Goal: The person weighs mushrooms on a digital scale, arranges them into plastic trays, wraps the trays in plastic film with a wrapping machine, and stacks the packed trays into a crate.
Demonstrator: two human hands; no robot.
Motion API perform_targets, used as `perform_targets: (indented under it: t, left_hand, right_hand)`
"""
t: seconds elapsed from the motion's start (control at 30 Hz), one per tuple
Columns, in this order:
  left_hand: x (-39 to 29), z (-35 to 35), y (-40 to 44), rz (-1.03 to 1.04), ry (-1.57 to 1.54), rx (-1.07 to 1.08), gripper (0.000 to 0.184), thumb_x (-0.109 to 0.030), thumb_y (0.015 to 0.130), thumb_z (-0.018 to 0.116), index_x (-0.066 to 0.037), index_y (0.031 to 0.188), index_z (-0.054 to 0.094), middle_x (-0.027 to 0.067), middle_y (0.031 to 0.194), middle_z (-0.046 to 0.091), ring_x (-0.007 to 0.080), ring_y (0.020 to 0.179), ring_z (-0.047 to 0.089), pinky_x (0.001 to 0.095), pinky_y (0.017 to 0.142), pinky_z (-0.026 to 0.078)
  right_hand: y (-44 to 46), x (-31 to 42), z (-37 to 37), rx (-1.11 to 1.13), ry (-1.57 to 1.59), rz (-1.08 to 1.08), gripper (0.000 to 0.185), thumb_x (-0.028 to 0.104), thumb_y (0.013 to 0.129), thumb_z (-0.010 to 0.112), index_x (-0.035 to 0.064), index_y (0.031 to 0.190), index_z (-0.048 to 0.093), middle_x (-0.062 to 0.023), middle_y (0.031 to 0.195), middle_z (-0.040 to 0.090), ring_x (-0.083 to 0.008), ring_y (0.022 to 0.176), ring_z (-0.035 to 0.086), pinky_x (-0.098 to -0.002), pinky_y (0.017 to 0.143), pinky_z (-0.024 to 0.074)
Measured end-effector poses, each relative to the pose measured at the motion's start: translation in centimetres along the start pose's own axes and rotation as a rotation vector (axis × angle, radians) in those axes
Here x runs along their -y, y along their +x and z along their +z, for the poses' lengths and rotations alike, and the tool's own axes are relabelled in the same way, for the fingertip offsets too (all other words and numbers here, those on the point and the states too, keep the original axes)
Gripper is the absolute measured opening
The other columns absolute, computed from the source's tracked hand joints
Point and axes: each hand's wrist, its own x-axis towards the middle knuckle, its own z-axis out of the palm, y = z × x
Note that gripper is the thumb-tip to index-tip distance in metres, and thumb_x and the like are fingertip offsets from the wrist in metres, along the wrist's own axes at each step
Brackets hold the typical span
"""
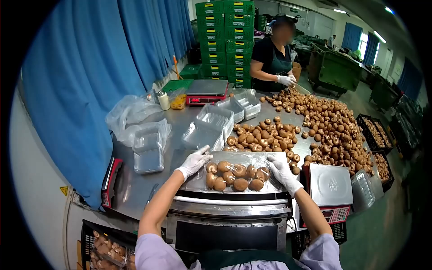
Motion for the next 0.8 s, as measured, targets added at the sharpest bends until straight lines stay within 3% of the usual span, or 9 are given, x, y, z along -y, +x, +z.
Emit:
perform_targets:
  t: [0.13,0.23,0.37,0.4,0.5,0.57,0.63,0.67,0.8]
  left_hand:
    - [-3.4,-1.5,-0.8,-0.517,-0.027,0.204,0.062,-0.051,0.095,0.043,0.006,0.088,0.068,0.0094,0.068,0.066,0.0166,0.06,0.05,0.0332,0.066,0.047]
    - [-3.0,-0.9,-2.2,-0.911,-0.709,0.143,0.053,-0.045,0.095,0.049,0.005,0.095,0.066,0.0052,0.077,0.064,0.0104,0.064,0.054,0.027,0.062,0.048]
    - [-6.0,-1.4,-3.2,-0.73,-0.624,0.012,0.04,-0.038,0.094,0.053,0.001,0.095,0.066,0.0029,0.078,0.063,0.01,0.064,0.057,0.0268,0.056,0.05]
    - [-6.7,-1.6,-3.4,-0.716,-0.395,-0.011,0.04,-0.038,0.094,0.052,0.0,0.094,0.066,0.0072,0.073,0.063,0.0129,0.065,0.06,0.0291,0.055,0.049]
    - [-5.2,-0.6,-3.6,-0.66,0.047,0.063,0.037,-0.036,0.092,0.05,-0.003,0.091,0.065,0.0137,0.07,0.064,0.0238,0.065,0.064,0.0345,0.056,0.049]
    - [-4.0,1.0,-4.1,-0.649,-0.074,0.091,0.029,-0.029,0.094,0.052,-0.004,0.083,0.063,0.003,0.063,0.058,0.012,0.055,0.057,0.0293,0.047,0.045]
    - [-6.0,1.4,-6.0,-0.543,-0.238,-0.073,0.033,-0.028,0.096,0.048,-0.003,0.074,0.052,0.0012,0.057,0.048,0.0116,0.048,0.046,0.0299,0.046,0.037]
    - [-7.6,0.9,-7.8,-0.527,-0.365,-0.079,0.032,-0.027,0.094,0.048,0.001,0.08,0.056,0.0163,0.063,0.056,0.0291,0.054,0.053,0.0383,0.055,0.044]
    - [-15.9,0.7,-18.9,-0.364,-0.056,-0.068,0.021,-0.021,0.092,0.05,-0.002,0.094,0.058,0.0262,0.085,0.06,0.0422,0.082,0.06,0.0434,0.068,0.049]
  right_hand:
    - [-0.3,1.4,-1.3,0.079,0.105,0.655,0.033,0.03,0.091,0.06,-0.0018,0.087,0.066,-0.0025,0.067,0.062,-0.0065,0.06,0.054,-0.0229,0.057,0.0444]
    - [-0.8,1.1,-1.3,0.092,0.464,0.884,0.032,0.027,0.092,0.058,-0.0042,0.093,0.065,-0.0004,0.069,0.061,-0.0105,0.057,0.054,-0.0253,0.058,0.0485]
    - [-2.0,2.6,-0.7,-0.197,-0.281,0.375,0.033,0.028,0.087,0.062,-0.0014,0.101,0.065,-0.0143,0.077,0.068,-0.0206,0.069,0.066,-0.0306,0.067,0.0529]
    - [-1.9,3.8,-1.0,-0.123,-0.237,0.512,0.033,0.029,0.085,0.061,0.0007,0.102,0.065,-0.0185,0.078,0.067,-0.0239,0.073,0.067,-0.0325,0.069,0.0526]
    - [-2.3,4.3,-0.1,0.142,0.101,0.76,0.034,0.029,0.092,0.052,-0.0019,0.088,0.065,-0.0088,0.061,0.061,-0.0168,0.055,0.061,-0.0295,0.054,0.0485]
    - [-3.1,1.2,1.4,0.002,-0.099,0.531,0.037,0.028,0.095,0.048,-0.0043,0.083,0.062,-0.0072,0.059,0.058,-0.0134,0.054,0.056,-0.0294,0.05,0.0437]
    - [-4.7,6.7,-0.2,-0.16,0.057,0.407,0.036,0.03,0.092,0.052,-0.0028,0.084,0.064,-0.0209,0.067,0.061,-0.0353,0.066,0.062,-0.0414,0.062,0.0473]
    - [-6.2,8.6,-1.3,-0.135,-0.034,0.384,0.031,0.027,0.093,0.051,-0.0019,0.087,0.062,-0.0217,0.068,0.06,-0.0368,0.066,0.062,-0.0415,0.062,0.0472]
    - [-17.2,14.2,-1.6,-0.019,-0.049,0.403,0.019,0.018,0.093,0.051,0.0006,0.097,0.057,-0.0248,0.073,0.059,-0.0406,0.071,0.062,-0.0452,0.064,0.0474]
